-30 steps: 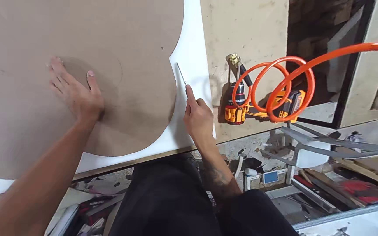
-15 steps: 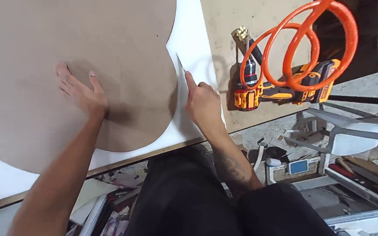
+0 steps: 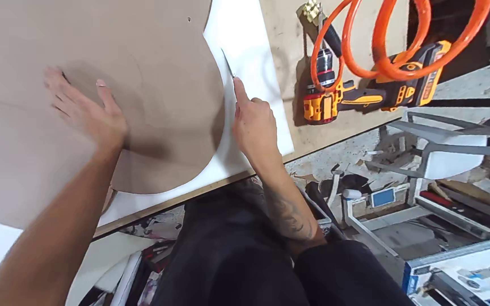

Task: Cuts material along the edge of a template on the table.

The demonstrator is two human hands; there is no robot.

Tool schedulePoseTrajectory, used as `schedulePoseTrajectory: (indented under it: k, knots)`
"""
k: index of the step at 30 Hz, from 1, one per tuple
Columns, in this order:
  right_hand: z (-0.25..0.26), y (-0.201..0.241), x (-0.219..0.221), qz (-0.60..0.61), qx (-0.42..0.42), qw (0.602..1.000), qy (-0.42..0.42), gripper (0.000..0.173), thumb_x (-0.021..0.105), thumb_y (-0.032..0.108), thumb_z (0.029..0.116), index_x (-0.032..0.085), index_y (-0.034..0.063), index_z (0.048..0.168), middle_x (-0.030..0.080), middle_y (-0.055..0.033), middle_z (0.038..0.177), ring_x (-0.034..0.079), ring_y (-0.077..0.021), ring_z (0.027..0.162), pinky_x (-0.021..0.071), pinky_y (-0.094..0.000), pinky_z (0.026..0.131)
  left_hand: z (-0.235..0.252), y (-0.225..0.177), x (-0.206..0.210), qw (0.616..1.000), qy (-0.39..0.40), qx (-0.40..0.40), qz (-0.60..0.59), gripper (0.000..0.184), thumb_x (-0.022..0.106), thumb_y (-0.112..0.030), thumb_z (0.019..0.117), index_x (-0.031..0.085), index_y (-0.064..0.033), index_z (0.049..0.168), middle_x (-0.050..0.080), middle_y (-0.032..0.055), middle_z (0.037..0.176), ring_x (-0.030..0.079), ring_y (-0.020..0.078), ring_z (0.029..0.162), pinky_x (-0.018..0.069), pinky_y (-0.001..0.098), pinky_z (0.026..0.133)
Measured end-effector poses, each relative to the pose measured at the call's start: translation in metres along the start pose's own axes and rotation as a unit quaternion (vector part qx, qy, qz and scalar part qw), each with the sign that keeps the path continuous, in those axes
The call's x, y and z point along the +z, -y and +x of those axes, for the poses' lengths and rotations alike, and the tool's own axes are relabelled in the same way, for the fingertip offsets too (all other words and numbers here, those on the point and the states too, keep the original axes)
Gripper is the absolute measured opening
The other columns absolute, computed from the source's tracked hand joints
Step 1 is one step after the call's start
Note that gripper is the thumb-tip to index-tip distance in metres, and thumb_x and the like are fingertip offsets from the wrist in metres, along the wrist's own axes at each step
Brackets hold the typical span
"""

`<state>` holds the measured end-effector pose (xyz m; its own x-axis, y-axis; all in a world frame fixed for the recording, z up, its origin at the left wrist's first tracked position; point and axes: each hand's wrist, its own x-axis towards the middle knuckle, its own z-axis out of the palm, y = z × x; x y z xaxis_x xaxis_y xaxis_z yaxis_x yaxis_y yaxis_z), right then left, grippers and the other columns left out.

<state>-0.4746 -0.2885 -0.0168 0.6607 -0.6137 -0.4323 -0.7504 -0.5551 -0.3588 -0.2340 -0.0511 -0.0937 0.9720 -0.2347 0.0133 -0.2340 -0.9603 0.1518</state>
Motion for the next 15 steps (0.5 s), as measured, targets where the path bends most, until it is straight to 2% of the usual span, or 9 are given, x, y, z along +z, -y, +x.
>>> schedulePoseTrajectory:
  k: [3, 7, 15]
  knots:
    - [-0.015, -0.003, -0.001, 0.007, 0.005, 1.000, 0.012, 0.059, 0.046, 0.019, 0.1077, 0.030, 0.0251, 0.164, 0.063, -0.0177, 0.091, 0.065, -0.0332, 0.069, 0.0516, -0.0452, 0.051, 0.000, 0.000, -0.001, 1.000, 0.004, 0.001, 0.005, 0.084, 0.036, -0.068, 0.1005, 0.024, -0.0132, 0.163, 0.028, 0.0113, 0.168, 0.025, 0.0304, 0.155, 0.0173, 0.0562, 0.124]
    - [-0.022, -0.002, 0.007, -0.004, 0.030, 0.999, 0.017, 0.060, 0.044, 0.019, 0.1083, 0.025, 0.0268, 0.165, 0.064, -0.0175, 0.094, 0.066, -0.0327, 0.072, 0.0532, -0.0457, 0.054, 0.002, 0.000, -0.001, 1.000, 0.014, 0.002, 0.011, 0.086, 0.033, -0.070, 0.1001, 0.023, -0.0129, 0.164, 0.028, 0.0100, 0.168, 0.027, 0.0302, 0.154, 0.0203, 0.0568, 0.123]
    - [-0.039, 0.004, 0.023, -0.018, 0.062, 0.998, 0.027, 0.064, 0.045, 0.018, 0.1064, 0.022, 0.0250, 0.166, 0.065, -0.0165, 0.097, 0.067, -0.0307, 0.074, 0.0551, -0.0447, 0.057, 0.002, 0.004, 0.001, 0.999, 0.032, 0.004, 0.013, 0.085, 0.029, -0.070, 0.1008, 0.021, -0.0150, 0.165, 0.024, 0.0067, 0.170, 0.021, 0.0266, 0.157, 0.0139, 0.0589, 0.124]
